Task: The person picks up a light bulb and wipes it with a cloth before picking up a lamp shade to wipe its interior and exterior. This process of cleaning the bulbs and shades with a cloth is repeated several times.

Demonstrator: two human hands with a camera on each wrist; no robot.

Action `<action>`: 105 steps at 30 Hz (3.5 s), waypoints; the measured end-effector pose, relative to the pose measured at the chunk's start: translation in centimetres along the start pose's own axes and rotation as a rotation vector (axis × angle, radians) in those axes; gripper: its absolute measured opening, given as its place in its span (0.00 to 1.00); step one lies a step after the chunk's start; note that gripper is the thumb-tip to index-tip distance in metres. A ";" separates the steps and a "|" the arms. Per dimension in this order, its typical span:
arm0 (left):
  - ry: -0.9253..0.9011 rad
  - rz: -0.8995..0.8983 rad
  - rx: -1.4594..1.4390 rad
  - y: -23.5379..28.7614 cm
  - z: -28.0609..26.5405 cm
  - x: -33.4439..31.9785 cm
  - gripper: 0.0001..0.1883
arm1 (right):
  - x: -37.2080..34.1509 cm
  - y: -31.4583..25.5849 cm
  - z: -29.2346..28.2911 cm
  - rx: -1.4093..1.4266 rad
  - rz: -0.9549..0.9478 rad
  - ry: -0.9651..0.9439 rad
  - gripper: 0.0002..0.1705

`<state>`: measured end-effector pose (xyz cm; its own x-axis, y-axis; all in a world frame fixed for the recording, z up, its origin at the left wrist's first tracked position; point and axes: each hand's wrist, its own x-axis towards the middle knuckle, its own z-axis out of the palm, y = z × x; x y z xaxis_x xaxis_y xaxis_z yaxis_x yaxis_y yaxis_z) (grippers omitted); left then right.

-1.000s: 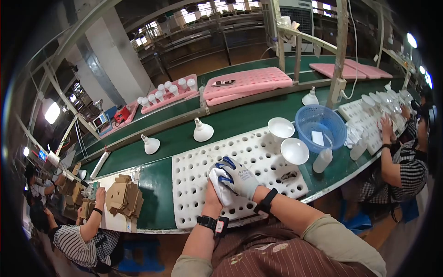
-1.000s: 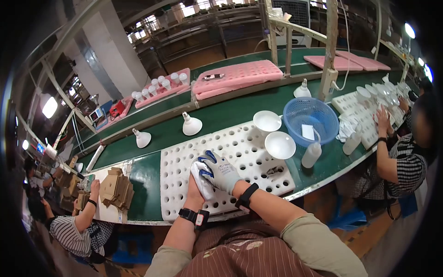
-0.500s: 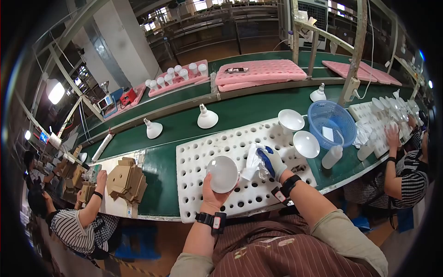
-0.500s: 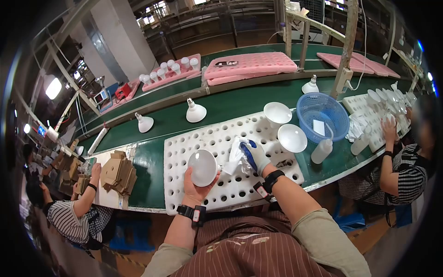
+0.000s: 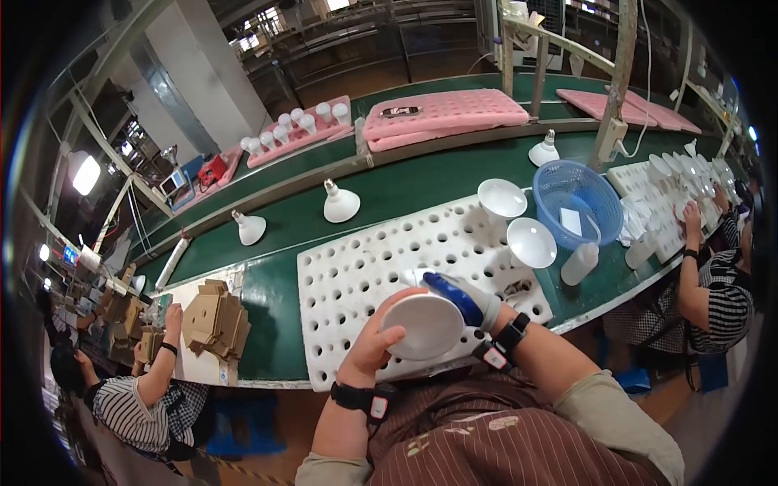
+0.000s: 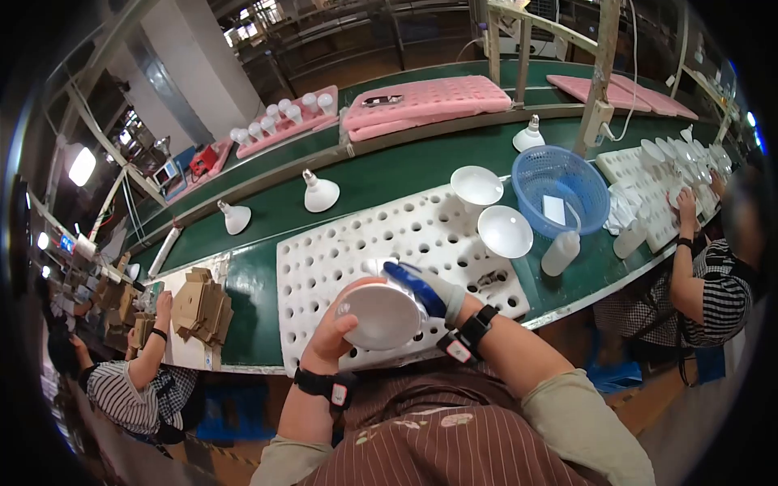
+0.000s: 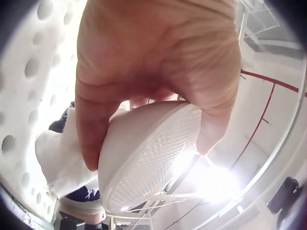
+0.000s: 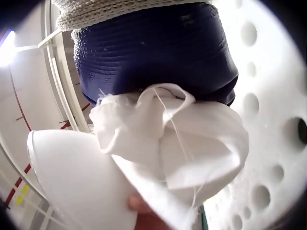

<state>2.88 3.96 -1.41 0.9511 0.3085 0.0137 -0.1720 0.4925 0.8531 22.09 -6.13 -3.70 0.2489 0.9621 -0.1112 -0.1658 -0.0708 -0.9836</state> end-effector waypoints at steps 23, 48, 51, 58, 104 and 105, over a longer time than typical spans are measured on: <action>0.351 -0.049 -0.058 -2.8 2.6 1.3 0.45 | -2.2 2.6 -2.9 0.605 -0.222 0.169 0.16; 0.493 0.013 0.237 -5.0 1.6 3.0 0.37 | -4.8 7.4 -3.7 0.545 -0.021 0.082 0.20; 0.405 0.144 0.615 -5.1 1.7 2.5 0.41 | -4.9 7.3 -4.0 0.547 0.024 0.067 0.20; 0.287 0.228 0.865 -5.9 0.4 1.5 0.49 | -4.8 6.8 -3.6 0.476 -0.001 0.106 0.18; 0.341 -0.158 0.058 -5.3 -1.3 0.0 0.38 | -4.7 4.8 -3.0 -0.541 0.098 -0.061 0.23; 0.279 -0.101 0.063 -5.5 -1.6 -0.4 0.38 | -4.7 4.9 -3.0 -0.539 0.103 -0.045 0.23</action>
<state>3.02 2.41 -6.96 0.8540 0.4764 -0.2091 -0.0556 0.4832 0.8738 23.01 -11.80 -8.48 0.2138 0.9526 -0.2165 0.3279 -0.2788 -0.9027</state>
